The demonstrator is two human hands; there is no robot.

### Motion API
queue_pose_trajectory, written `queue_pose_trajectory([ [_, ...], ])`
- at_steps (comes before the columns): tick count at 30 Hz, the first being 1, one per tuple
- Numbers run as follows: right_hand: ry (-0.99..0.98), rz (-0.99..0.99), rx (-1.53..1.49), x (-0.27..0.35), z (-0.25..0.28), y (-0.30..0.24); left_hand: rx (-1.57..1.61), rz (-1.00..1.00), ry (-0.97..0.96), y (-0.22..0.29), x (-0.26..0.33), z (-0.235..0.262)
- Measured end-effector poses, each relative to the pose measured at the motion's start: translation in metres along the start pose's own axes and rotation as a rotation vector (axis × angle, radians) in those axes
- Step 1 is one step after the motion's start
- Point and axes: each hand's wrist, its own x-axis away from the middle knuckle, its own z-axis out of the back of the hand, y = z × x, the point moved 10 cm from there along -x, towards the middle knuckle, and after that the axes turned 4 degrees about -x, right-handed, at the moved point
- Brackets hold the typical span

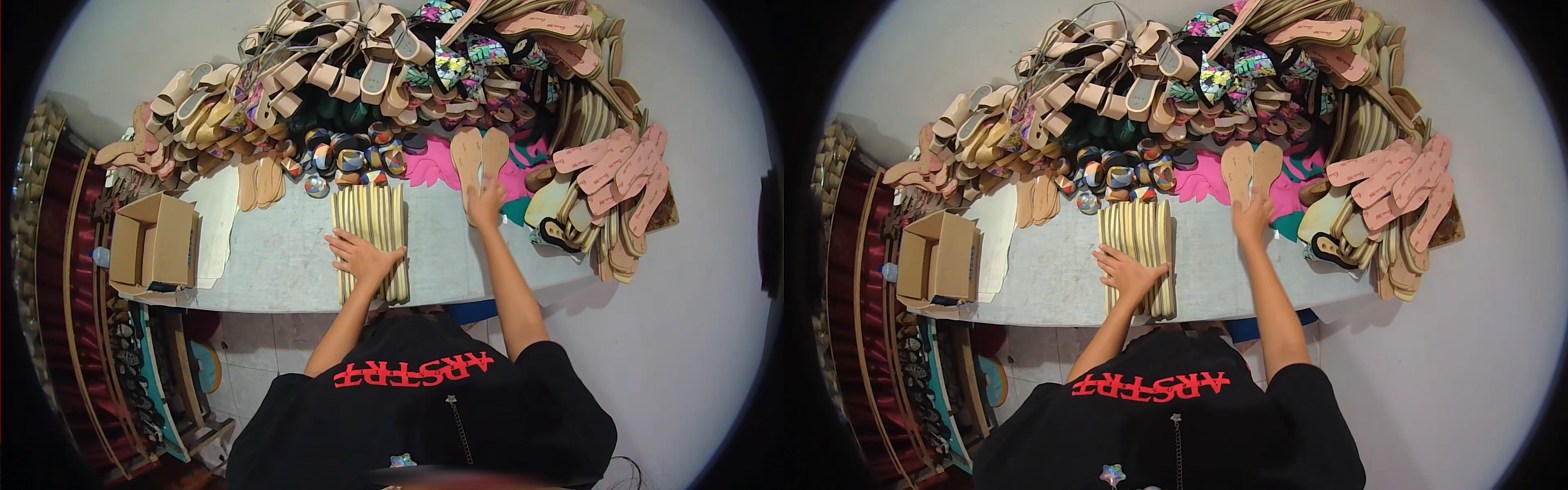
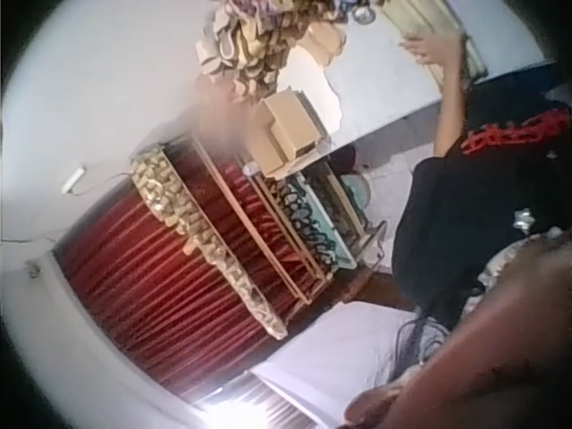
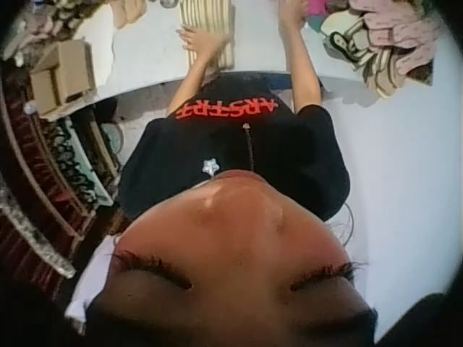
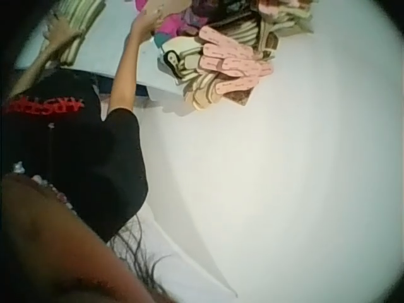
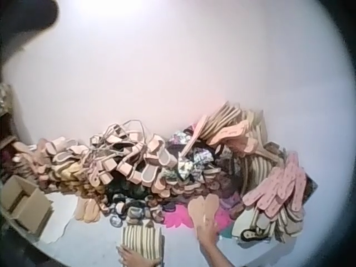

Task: Stacking shoe insoles, tying them together with a cord, and placing the bundle into a cardboard box.

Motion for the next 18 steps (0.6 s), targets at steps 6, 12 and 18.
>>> queue_pose_trajectory([
  [6, -0.398, -0.210, 0.153, -0.057, -0.039, 0.053, -0.021, -0.036, 0.013, 0.023, -0.011, -0.008],
  [12, -0.140, -0.201, 0.202, -0.027, -0.014, 0.020, -0.043, -0.059, 0.048, 0.001, -0.009, 0.003],
  [18, -0.099, -0.008, 0.203, 0.036, -0.011, -0.048, -0.056, -0.085, 0.061, -0.038, 0.005, 0.032],
])
